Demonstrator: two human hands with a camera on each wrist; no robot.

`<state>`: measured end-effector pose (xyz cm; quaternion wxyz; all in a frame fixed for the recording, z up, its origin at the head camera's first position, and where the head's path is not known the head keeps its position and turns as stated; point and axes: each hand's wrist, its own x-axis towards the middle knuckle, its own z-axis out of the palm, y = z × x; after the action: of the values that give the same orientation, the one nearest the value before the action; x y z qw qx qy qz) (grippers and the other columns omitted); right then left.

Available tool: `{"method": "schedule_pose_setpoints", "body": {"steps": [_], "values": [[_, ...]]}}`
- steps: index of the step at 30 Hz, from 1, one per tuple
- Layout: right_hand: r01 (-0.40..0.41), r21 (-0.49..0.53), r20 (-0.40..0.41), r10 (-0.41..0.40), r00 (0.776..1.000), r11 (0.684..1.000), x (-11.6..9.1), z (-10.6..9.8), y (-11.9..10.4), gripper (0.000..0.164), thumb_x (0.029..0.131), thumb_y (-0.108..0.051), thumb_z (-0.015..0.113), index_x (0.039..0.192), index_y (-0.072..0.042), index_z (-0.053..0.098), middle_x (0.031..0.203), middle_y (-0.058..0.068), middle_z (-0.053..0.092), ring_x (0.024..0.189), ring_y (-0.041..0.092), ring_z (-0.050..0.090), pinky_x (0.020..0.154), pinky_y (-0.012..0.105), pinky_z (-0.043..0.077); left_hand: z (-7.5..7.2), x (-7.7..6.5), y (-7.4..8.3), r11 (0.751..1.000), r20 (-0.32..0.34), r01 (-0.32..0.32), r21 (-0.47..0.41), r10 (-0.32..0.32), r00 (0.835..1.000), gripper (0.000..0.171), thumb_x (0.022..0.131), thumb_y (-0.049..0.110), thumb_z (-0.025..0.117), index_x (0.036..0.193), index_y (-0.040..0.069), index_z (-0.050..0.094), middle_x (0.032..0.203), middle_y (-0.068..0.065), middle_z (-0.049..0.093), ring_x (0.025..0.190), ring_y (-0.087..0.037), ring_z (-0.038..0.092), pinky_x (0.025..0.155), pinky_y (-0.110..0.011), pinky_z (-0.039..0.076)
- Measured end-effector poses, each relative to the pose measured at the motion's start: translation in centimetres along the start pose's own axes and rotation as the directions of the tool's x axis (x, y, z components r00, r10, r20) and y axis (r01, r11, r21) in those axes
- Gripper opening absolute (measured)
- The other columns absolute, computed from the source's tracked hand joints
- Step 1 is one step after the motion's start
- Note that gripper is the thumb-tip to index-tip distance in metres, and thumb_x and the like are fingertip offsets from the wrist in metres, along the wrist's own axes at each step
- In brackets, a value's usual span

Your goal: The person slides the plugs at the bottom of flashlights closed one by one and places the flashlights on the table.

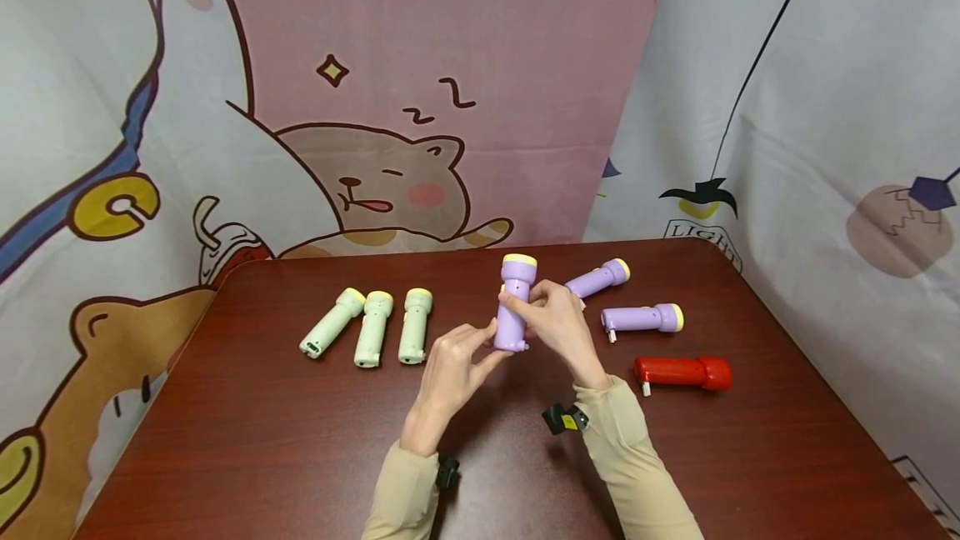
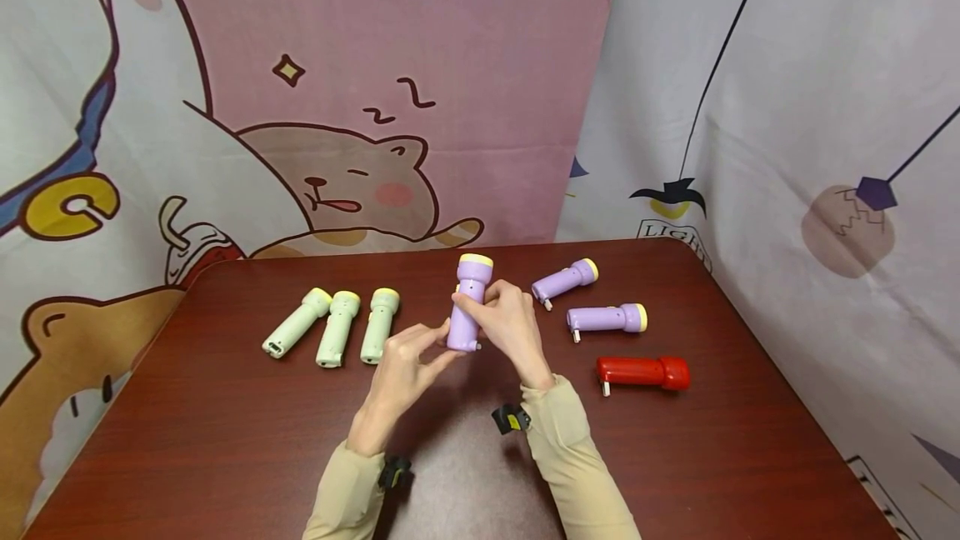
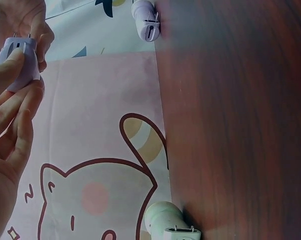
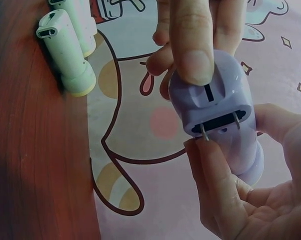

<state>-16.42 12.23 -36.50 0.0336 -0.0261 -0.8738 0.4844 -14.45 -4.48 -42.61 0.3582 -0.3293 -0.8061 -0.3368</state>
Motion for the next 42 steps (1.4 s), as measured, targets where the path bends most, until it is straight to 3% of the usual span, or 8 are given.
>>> {"method": "schedule_pose_setpoints", "body": {"steps": [18, 27, 42], "values": [[-0.013, -0.004, 0.000, 0.013, 1.000, 1.000, 0.13, 0.09, 0.21, 0.043, 0.078, -0.044, 0.074, 0.085, -0.003, 0.061, 0.077, 0.012, 0.069, 0.063, 0.028, 0.071, 0.052, 0.024, 0.052, -0.20, 0.06, -0.08, 0.999, 0.045, 0.004, -0.033, -0.002, 0.999, 0.032, 0.074, 0.013, 0.081, 0.102, 0.000, 0.072, 0.077, -0.006, 0.072, 0.063, -0.014, 0.061, 0.055, -0.019, 0.044], [-0.014, 0.009, 0.003, 0.014, 1.000, 1.000, 0.29, 0.13, 0.39, 0.044, 0.079, -0.043, 0.074, 0.085, -0.002, 0.061, 0.079, 0.013, 0.069, 0.063, 0.028, 0.071, 0.056, 0.030, 0.056, -0.21, -0.05, -0.17, 0.999, 0.058, -0.004, -0.040, 0.007, 0.998, 0.034, 0.075, 0.012, 0.078, 0.105, -0.002, 0.071, 0.081, -0.008, 0.072, 0.065, -0.015, 0.062, 0.057, -0.020, 0.046], [-0.010, 0.057, 0.023, 0.009, 1.000, 0.998, 0.38, 0.24, 0.45, 0.041, 0.079, -0.040, 0.074, 0.082, -0.002, 0.059, 0.074, 0.012, 0.067, 0.061, 0.029, 0.070, 0.052, 0.027, 0.055, -0.37, -0.15, -0.30, 0.999, 0.063, -0.004, -0.033, 0.006, 0.998, 0.035, 0.075, 0.011, 0.079, 0.106, -0.003, 0.070, 0.082, -0.009, 0.073, 0.068, -0.014, 0.063, 0.058, -0.021, 0.047]]}}
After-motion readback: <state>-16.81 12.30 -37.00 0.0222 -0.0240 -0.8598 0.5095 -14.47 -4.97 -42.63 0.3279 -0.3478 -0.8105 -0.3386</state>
